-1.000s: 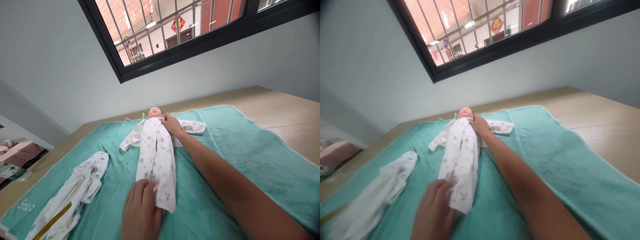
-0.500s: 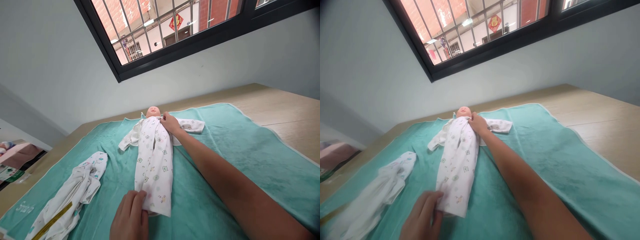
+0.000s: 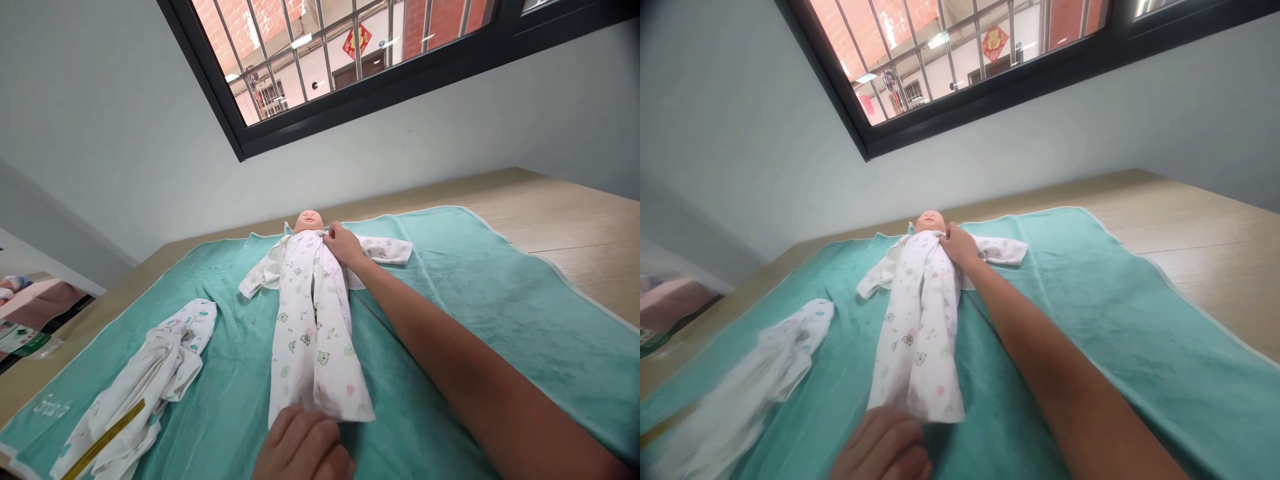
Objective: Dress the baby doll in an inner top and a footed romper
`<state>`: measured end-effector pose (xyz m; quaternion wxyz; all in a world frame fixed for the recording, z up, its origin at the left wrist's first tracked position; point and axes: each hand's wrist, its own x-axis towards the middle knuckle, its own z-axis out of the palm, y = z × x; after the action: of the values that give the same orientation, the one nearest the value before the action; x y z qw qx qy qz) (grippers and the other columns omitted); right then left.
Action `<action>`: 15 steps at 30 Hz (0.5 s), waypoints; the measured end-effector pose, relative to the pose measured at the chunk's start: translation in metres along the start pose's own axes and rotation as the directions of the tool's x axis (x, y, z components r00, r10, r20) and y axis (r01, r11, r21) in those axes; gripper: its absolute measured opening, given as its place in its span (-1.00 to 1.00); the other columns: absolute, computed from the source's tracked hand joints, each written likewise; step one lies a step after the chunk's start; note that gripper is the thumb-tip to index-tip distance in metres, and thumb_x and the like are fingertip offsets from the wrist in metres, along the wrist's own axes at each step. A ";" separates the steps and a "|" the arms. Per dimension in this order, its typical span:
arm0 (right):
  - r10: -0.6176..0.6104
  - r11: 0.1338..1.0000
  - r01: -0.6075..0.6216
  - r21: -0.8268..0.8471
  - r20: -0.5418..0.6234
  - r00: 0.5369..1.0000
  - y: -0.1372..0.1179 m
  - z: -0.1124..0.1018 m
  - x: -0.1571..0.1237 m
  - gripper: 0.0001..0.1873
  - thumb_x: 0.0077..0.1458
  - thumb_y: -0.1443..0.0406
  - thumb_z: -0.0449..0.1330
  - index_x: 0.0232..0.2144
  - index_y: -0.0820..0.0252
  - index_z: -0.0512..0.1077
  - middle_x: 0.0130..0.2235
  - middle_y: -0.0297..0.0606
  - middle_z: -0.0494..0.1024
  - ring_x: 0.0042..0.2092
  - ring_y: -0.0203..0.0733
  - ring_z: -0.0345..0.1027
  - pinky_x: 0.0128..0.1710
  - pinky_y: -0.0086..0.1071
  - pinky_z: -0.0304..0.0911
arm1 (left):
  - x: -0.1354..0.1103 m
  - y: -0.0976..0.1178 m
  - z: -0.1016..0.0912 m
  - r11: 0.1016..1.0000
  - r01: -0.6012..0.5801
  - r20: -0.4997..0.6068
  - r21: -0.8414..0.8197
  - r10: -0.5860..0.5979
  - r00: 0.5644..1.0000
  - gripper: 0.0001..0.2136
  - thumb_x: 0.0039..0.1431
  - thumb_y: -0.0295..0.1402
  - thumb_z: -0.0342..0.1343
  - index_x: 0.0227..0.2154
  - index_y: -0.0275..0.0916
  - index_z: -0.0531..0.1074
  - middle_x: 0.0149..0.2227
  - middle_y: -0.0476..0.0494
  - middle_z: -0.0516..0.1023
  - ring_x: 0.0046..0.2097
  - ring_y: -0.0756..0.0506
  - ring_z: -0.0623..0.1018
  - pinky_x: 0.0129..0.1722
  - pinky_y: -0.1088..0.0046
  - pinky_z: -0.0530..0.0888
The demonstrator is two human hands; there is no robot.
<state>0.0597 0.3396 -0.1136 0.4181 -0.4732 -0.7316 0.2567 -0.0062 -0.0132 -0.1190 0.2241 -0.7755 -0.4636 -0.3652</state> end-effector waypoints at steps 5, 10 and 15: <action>-0.051 0.990 0.050 0.133 0.008 0.999 0.003 -0.001 0.001 -0.85 0.07 0.19 0.08 -0.36 0.11 0.38 -0.33 -0.34 0.50 -0.30 -0.19 0.30 -0.35 -0.37 0.06 | 0.004 -0.024 -0.017 0.981 0.172 0.210 0.088 -0.187 0.960 -0.76 0.22 -0.41 0.03 -0.06 -0.20 0.40 0.04 -0.29 0.52 0.05 -0.17 0.52 -0.07 0.32 0.54; 0.005 0.981 -0.012 0.192 0.035 0.999 0.010 -0.005 0.010 -0.81 0.08 0.22 0.05 -0.32 0.15 0.41 -0.30 -0.33 0.54 -0.28 -0.23 0.35 -0.31 -0.40 0.16 | 0.007 -0.024 -0.027 0.953 0.275 0.252 -0.130 -0.236 0.938 -0.85 0.22 -0.44 0.05 -0.21 -0.10 0.46 -0.30 -0.01 0.64 -0.25 -0.05 0.62 -0.13 0.44 0.54; 0.022 0.983 -0.029 0.184 0.036 0.999 0.002 -0.010 0.013 -0.85 0.03 0.26 0.08 -0.37 0.18 0.42 -0.30 -0.29 0.55 -0.28 -0.20 0.36 -0.31 -0.38 0.18 | 0.034 -0.045 -0.024 0.523 0.810 0.212 -0.265 -0.788 0.578 -0.84 0.20 -0.23 0.09 -0.31 -0.17 0.50 -0.41 -0.03 0.59 -0.34 -0.05 0.58 -0.30 0.47 0.52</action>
<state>0.0670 0.3519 -0.1052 0.4444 -0.4374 -0.7056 0.3366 -0.0442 0.0106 -0.0773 -0.1184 -0.5138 -0.7050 -0.4743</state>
